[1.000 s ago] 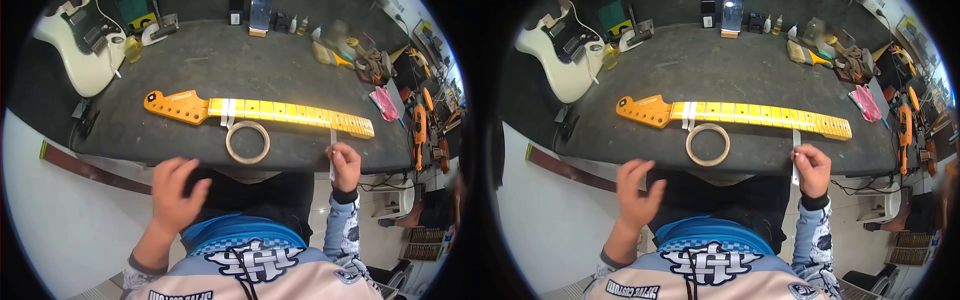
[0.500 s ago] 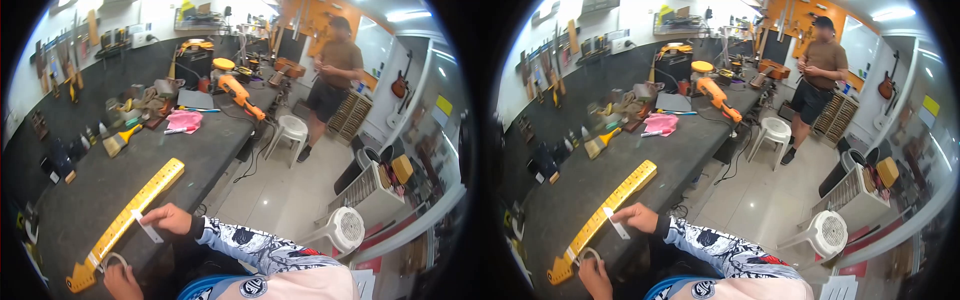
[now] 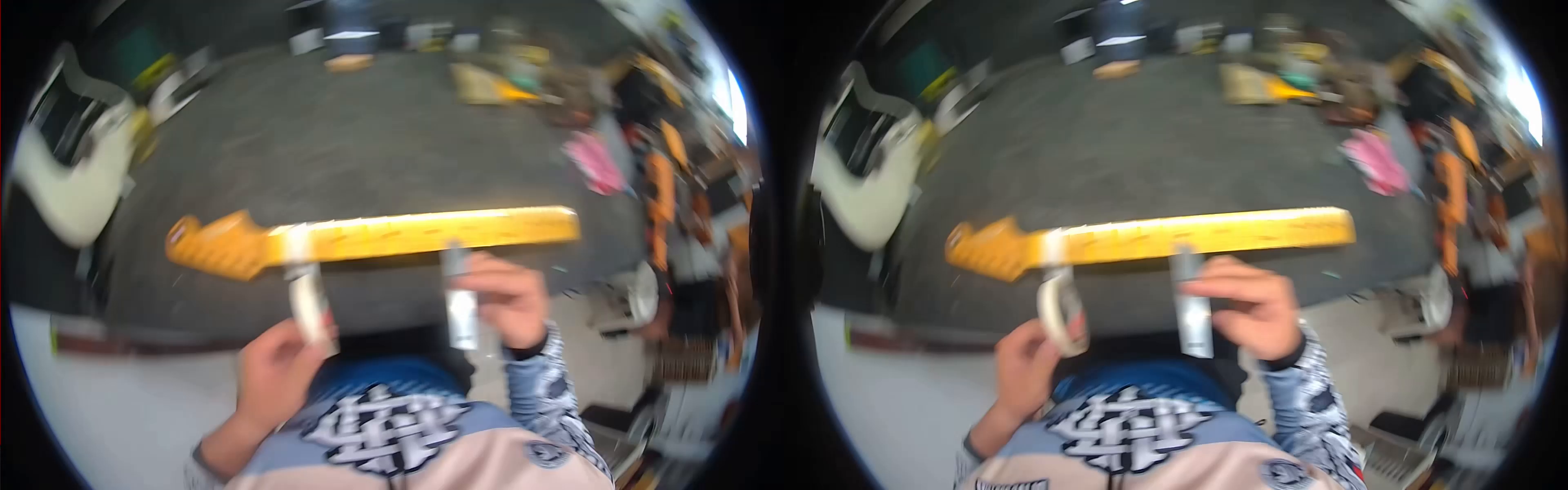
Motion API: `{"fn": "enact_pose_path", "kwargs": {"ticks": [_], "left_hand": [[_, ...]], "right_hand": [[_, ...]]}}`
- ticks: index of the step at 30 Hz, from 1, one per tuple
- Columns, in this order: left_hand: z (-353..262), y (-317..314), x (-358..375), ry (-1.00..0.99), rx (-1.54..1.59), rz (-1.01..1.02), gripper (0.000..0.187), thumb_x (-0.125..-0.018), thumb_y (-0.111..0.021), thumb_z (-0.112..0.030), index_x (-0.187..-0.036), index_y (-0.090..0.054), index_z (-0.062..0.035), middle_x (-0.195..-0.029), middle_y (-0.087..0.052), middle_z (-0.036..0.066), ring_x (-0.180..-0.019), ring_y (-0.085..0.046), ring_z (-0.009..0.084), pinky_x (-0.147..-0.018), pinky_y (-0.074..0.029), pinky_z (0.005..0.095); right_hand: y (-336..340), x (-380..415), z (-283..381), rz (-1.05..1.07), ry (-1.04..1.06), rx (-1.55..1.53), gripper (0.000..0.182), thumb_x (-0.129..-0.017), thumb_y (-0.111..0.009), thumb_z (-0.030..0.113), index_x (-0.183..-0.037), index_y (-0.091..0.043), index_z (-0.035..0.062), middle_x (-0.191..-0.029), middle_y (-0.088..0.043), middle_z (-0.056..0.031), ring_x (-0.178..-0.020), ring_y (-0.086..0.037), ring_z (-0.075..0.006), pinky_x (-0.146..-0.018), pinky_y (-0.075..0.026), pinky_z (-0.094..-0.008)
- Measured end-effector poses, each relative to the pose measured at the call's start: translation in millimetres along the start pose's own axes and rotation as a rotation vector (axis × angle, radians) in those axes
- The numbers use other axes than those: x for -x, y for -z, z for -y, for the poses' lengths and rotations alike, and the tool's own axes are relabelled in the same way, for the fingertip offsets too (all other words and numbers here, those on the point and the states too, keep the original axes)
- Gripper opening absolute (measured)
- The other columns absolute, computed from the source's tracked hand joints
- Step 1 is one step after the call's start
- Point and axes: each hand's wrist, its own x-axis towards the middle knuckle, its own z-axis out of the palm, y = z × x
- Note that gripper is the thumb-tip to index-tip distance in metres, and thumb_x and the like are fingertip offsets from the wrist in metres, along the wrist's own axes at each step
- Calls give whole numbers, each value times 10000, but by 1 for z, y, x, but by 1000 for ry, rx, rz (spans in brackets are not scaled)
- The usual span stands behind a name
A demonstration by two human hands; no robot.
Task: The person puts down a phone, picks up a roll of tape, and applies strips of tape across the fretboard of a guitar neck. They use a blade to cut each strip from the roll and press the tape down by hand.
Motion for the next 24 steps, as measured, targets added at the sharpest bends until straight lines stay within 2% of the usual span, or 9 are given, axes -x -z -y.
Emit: {"fn": "enact_pose_path", "kwargs": {"ticks": [3,5,8,11,12,15,18,22,24], "left_hand": [[3,2,-13,94,137,-27,191,-967,-734,-159,-958,-699,28,-950,-722,71,-902,-656,112,-874,-524,272],[11,9,-8,101,54,51,210,-992,-695,-153,-1018,-653,51,-1068,-693,114,-998,-652,153,-928,-523,329],[1,7,-14,70,35,59,308,-932,-750,-67,-1137,-543,33,-1076,-661,113,-1032,-646,155,-943,-523,330],[1,7,-15,55,78,-6,564,-897,-781,-58,-1294,-384,-9,-1118,-627,111,-1066,-635,167,-961,-515,339],[1,11,-17,124,57,35,720,-876,-799,-57,-1364,-270,-48,-1263,-535,152,-1087,-622,175,-971,-510,347],[-10,15,-20,174,123,21,757,-866,-805,-47,-1417,-285,-41,-1398,-417,165,-1084,-613,176,-965,-510,342],[-9,23,-26,165,66,139,874,-840,-823,-35,-1519,-272,-40,-1484,-317,137,-1098,-591,174,-939,-516,322],[-5,32,-32,165,69,235,982,-803,-858,-51,-1591,-273,-45,-1501,-329,97,-1099,-559,164,-855,-522,280],[-7,34,-35,214,82,247,994,-791,-874,-69,-1587,-280,-43,-1508,-329,101,-1097,-561,162,-844,-520,273]], "right_hand": [[-11,-30,-2,74,36,-55,420,-840,-695,215,-1143,-733,-74,-1031,-726,-207,-958,-638,-290,-873,-495,-412],[-24,-47,17,150,-3,-21,333,-837,-724,151,-1098,-749,-55,-983,-737,-181,-908,-654,-269,-833,-504,-388],[-36,-78,20,260,26,188,231,-813,-725,20,-1036,-764,-25,-943,-743,-148,-855,-672,-244,-781,-513,-357],[-46,-110,14,342,107,206,237,-794,-706,-72,-1009,-771,3,-934,-745,-134,-812,-684,-224,-750,-524,-333],[-49,-117,12,340,101,220,211,-808,-700,-50,-999,-765,11,-920,-744,-123,-818,-695,-224,-754,-536,-333],[-53,-136,8,365,90,246,191,-812,-694,-51,-980,-756,17,-918,-743,-113,-806,-702,-227,-750,-543,-324],[-59,-141,12,371,91,408,222,-818,-679,-57,-1019,-733,21,-910,-732,-121,-800,-713,-235,-731,-551,-318],[-70,-128,23,329,-30,530,297,-812,-707,-49,-1097,-707,33,-881,-716,-122,-763,-698,-253,-692,-548,-344],[-68,-127,26,437,-1,672,315,-807,-728,-36,-1112,-700,37,-868,-710,-114,-735,-681,-262,-664,-533,-371]]}}
